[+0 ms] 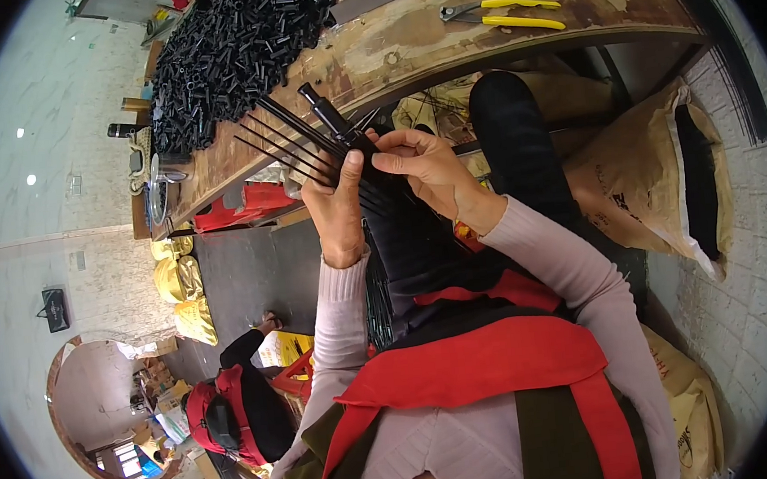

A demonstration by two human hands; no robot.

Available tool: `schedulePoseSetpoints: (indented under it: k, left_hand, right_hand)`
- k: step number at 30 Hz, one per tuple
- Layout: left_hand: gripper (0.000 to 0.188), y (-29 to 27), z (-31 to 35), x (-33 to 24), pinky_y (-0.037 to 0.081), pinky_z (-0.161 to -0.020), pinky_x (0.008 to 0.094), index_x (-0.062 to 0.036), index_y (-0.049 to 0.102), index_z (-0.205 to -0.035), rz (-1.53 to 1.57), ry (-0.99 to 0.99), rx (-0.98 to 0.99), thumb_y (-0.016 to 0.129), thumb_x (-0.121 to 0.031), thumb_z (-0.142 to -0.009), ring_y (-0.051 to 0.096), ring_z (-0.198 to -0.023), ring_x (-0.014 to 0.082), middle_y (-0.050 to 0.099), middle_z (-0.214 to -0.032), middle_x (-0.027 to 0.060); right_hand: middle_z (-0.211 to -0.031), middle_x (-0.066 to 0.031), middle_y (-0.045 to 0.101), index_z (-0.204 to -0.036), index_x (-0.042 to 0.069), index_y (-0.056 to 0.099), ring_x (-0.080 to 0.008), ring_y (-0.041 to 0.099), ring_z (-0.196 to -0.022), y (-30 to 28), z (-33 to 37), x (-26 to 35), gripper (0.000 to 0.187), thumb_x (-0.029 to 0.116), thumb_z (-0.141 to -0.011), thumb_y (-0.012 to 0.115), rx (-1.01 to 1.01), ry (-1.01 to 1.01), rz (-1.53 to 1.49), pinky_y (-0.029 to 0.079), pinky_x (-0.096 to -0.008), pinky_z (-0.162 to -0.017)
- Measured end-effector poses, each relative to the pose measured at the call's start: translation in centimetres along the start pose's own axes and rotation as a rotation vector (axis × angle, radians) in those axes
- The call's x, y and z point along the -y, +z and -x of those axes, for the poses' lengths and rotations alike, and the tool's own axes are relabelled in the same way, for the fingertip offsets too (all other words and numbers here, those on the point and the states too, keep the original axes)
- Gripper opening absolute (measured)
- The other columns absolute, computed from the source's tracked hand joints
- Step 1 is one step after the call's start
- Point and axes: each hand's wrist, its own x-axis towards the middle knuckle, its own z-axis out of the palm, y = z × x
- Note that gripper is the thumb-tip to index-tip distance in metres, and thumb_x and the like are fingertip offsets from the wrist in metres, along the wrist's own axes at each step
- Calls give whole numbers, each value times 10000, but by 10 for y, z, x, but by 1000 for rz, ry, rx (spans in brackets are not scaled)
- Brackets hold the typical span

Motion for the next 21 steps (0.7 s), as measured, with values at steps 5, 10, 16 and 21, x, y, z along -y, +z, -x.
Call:
schedulePoseSetpoints:
  k: [5,10,16,21]
  left_hand:
    - [179,10,3,-6,488,-797,244,44,646,-1059,-154,20,-51,668,-74,-926,609,-888,80,697,-967,61]
    - [167,26,12,-17,493,-782,241,41,638,-1007,-246,33,-148,702,-67,-897,614,-866,79,702,-954,67]
    - [245,17,9,-15,508,-819,247,29,672,-1081,112,-78,-79,745,-38,-857,640,-884,111,714,-1001,75]
    - [208,14,7,-15,508,-830,248,35,684,-1053,121,-77,-1,737,-34,-864,644,-896,114,717,-1008,77]
  right_hand:
    - [-1090,-53,667,-1002,35,632,-113,620,-991,0,0,-4,161,-33,-870,694,17,3,-63,481,-242,-905]
    - [-1011,-37,661,-998,49,612,-105,613,-951,17,20,-11,120,-16,-907,655,-20,-134,100,473,-251,-882]
    - [-996,-28,661,-980,56,620,-108,610,-957,21,29,-5,75,5,-928,637,27,-231,56,459,-254,-884]
    - [-1015,-37,668,-966,46,657,-120,618,-985,9,24,-1,71,-6,-922,639,1,-100,11,456,-253,-920]
